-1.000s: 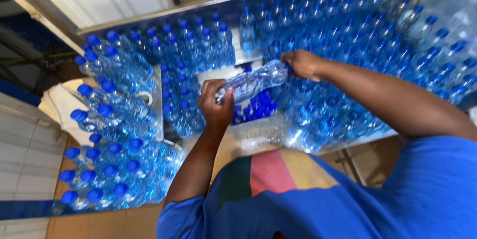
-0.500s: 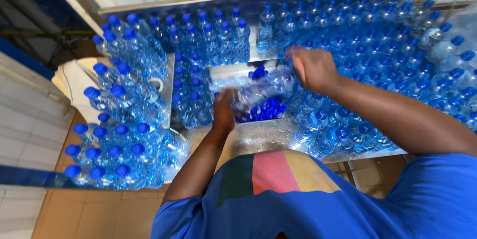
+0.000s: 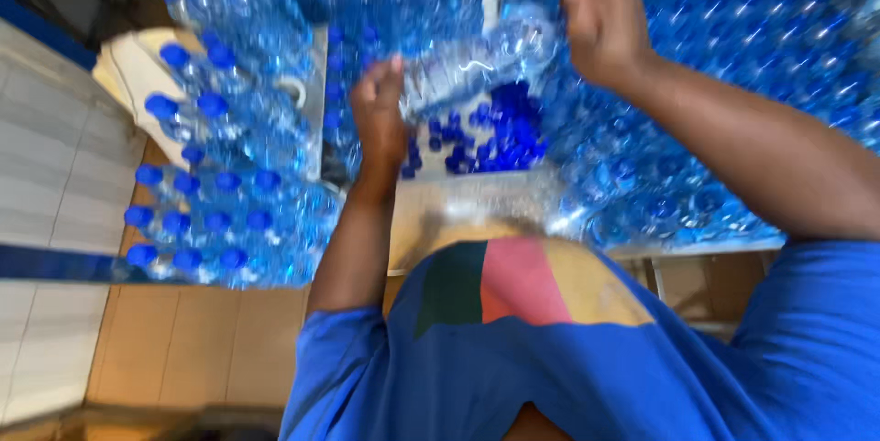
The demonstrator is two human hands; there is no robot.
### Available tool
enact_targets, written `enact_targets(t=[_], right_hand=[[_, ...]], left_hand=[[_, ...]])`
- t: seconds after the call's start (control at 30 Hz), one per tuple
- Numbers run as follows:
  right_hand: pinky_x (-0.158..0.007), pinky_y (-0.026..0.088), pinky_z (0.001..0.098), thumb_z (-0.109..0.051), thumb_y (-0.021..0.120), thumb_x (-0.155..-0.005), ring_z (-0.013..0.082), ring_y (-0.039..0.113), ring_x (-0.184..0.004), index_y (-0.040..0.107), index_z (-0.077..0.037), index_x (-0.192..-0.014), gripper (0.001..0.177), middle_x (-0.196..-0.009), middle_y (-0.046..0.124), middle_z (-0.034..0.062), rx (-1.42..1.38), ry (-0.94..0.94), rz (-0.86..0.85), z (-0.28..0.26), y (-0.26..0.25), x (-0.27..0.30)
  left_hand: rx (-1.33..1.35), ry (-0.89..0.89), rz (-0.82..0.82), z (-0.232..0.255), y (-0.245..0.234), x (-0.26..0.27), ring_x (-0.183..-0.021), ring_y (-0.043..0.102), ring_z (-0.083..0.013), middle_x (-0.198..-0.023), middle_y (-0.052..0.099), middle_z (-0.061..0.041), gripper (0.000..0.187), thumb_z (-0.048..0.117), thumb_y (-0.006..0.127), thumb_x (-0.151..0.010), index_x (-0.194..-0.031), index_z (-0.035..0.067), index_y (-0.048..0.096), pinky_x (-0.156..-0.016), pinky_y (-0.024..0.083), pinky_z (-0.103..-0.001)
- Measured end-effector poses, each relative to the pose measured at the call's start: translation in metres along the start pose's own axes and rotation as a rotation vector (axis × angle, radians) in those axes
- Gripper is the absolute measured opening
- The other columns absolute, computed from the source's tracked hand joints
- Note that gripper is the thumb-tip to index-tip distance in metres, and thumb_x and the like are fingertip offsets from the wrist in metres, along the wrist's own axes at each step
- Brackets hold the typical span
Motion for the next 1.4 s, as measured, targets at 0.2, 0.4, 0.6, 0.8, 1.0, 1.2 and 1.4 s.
enact_targets(t=[0.2,0.4,0.6,0.8,1.0,1.2,1.4], right_hand=[[-0.058,0.03,0.0507,-0.055,0.031,-0.129,0.0223,0.043,-0.057,0.055,-0.015,-0.092,0.06,-0.065,0.045,0.0055,-1.133,0.237,-0.145,-0.026,0.004,0.003],[-0.061,0.044,0.047,-0.044,0.034,-0.131,0.0263,0.052,-0.054,0.06,-0.006,-0.108,0.051,-0.064,0.053,0.0113,-1.162,0.38,-0.662,-0.045,-0.005,-0.039],[-0.06,0.064,0.0308,-0.03,0.055,-0.121,0.0208,0.077,-0.07,0.069,-0.015,-0.142,0.029,-0.118,0.077,0.0167,-1.112,0.42,-0.782,-0.092,0.075,-0.088],[-0.087,0.065,0.0517,-0.049,0.086,-0.089,0.0351,0.081,-0.1,0.081,-0.028,-0.117,0.035,-0.099,0.083,0.0078,-0.773,0.297,-0.197,-0.188,0.316,-0.15],[-0.087,0.064,0.0508,-0.046,0.093,-0.091,0.0374,0.081,-0.1,0.076,-0.027,-0.116,0.036,-0.094,0.078,0.0104,-0.841,0.476,-0.024,-0.212,0.311,-0.16],[-0.11,0.059,0.0627,-0.019,0.087,-0.101,0.0516,0.07,-0.129,0.044,-0.002,-0.146,0.065,-0.135,0.066,0.0314,-1.005,0.609,0.034,-0.227,0.238,-0.115],[-0.104,0.056,0.0625,-0.036,0.042,-0.119,0.0489,0.075,-0.115,0.064,-0.007,-0.133,0.039,-0.115,0.073,0.0209,-1.082,0.416,-0.301,-0.277,0.327,-0.043]], left_hand=[[-0.888,1.2,-0.054,0.064,0.036,0.058,-0.084,0.07,-0.0289,-0.102,0.071,-0.013,0.031,0.019,0.08,-0.108,-0.126,0.01,0.056,-0.067,0.056,-0.04],[-1.285,1.789,-0.441,-0.057,-0.014,0.064,-0.094,0.077,-0.042,-0.149,0.066,-0.024,0.06,0.055,0.082,-0.115,-0.147,0.009,0.059,-0.06,0.058,-0.04],[-1.106,0.286,-0.038,-0.217,-0.079,0.003,-0.171,0.022,-0.0431,-0.187,0.013,-0.024,0.117,0.022,0.085,-0.1,-0.178,0.003,0.0,-0.139,0.025,-0.049],[-1.557,-0.078,-0.192,-0.265,-0.086,-0.01,-0.155,0.043,-0.0575,-0.168,0.04,-0.038,0.082,0.033,0.079,-0.097,-0.16,-0.012,0.05,-0.129,0.039,-0.062],[-1.608,-0.431,-0.261,-0.314,-0.096,-0.033,-0.155,0.039,-0.0613,-0.175,0.027,-0.037,0.108,0.06,0.079,-0.086,-0.168,-0.001,0.044,-0.111,0.051,-0.07],[-1.551,-0.459,-0.276,-0.326,-0.105,-0.044,-0.146,0.053,-0.053,-0.167,0.039,-0.035,0.096,0.058,0.082,-0.085,-0.155,-0.002,0.057,-0.107,0.06,-0.062],[-1.587,-0.487,-0.311,-0.358,-0.114,-0.046,-0.135,0.058,-0.0441,-0.155,0.047,-0.021,0.075,0.048,0.077,-0.088,-0.146,0.003,0.065,-0.098,0.061,-0.064]])
Point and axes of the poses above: each hand's wrist, its own x-axis away from the middle knuckle, its own y-axis out of the palm, z = x × y, the point moved 3 cm from there along -x, towards the middle knuckle
